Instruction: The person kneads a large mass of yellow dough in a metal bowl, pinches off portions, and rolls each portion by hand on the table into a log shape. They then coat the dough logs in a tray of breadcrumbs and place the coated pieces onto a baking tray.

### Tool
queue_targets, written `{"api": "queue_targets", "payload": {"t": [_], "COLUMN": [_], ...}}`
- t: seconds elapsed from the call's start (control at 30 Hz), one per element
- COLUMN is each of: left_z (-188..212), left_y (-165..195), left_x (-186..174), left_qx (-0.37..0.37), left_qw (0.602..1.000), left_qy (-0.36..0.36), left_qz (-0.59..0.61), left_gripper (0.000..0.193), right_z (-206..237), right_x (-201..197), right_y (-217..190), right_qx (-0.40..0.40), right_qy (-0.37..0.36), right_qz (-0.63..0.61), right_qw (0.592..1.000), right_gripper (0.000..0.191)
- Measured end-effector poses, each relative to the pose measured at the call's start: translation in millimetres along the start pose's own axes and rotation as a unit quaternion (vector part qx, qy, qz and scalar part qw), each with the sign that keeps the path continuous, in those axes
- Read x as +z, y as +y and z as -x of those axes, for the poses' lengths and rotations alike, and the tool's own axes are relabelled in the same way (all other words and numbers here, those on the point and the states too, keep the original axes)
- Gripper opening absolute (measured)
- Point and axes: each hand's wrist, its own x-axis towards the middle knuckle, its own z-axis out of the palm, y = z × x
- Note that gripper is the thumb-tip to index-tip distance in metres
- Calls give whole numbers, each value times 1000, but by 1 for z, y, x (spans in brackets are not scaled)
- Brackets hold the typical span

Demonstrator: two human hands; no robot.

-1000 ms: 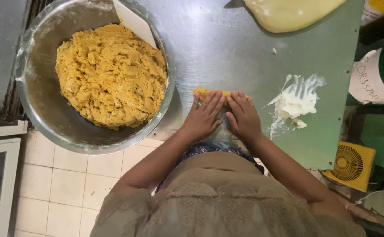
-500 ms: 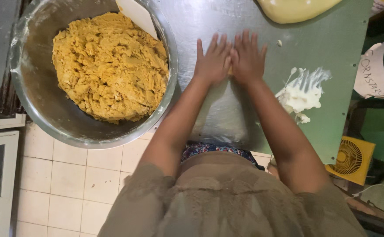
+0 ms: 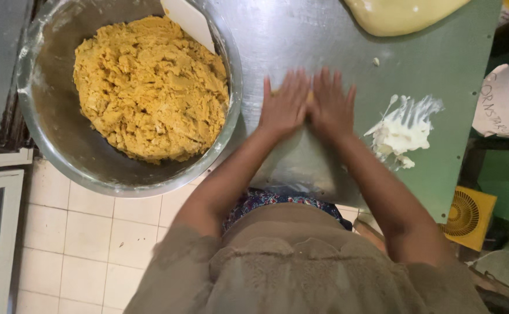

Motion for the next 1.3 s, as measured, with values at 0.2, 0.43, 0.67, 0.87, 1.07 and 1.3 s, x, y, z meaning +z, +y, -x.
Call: {"api": "queue_targets", "payload": {"t": [0.2, 0.43, 0.67, 0.87, 1.07, 1.3], "left_z": [-47, 58, 70, 10, 7, 5], "left_y": [-1, -3, -5, -10, -9, -16], "left_x": [-18, 13, 25, 33, 29, 27], "left_qx": [-76, 66, 43, 46, 38, 51], "left_qw": [996, 993, 969, 966, 944, 957], "left_qy": [35, 68, 217, 246, 325, 283], "left_qz": [-6, 75, 112, 62, 37, 42], "left_gripper": [57, 59, 56, 20, 21, 28], "right_z": [-47, 59, 77, 22, 20, 25], "right_x": [-12, 7, 8, 30, 32, 21], "right_y": [4, 10, 16, 10, 9, 13], "right_qx": [41, -59, -53, -46, -94, -162], "right_qy": [18, 47, 177, 122, 239, 160], "right_qz": [-13, -142, -165, 42, 34, -9], "right_qw": [999, 987, 969, 991, 966, 974], "right_gripper": [58, 54, 56, 23, 21, 61]}}
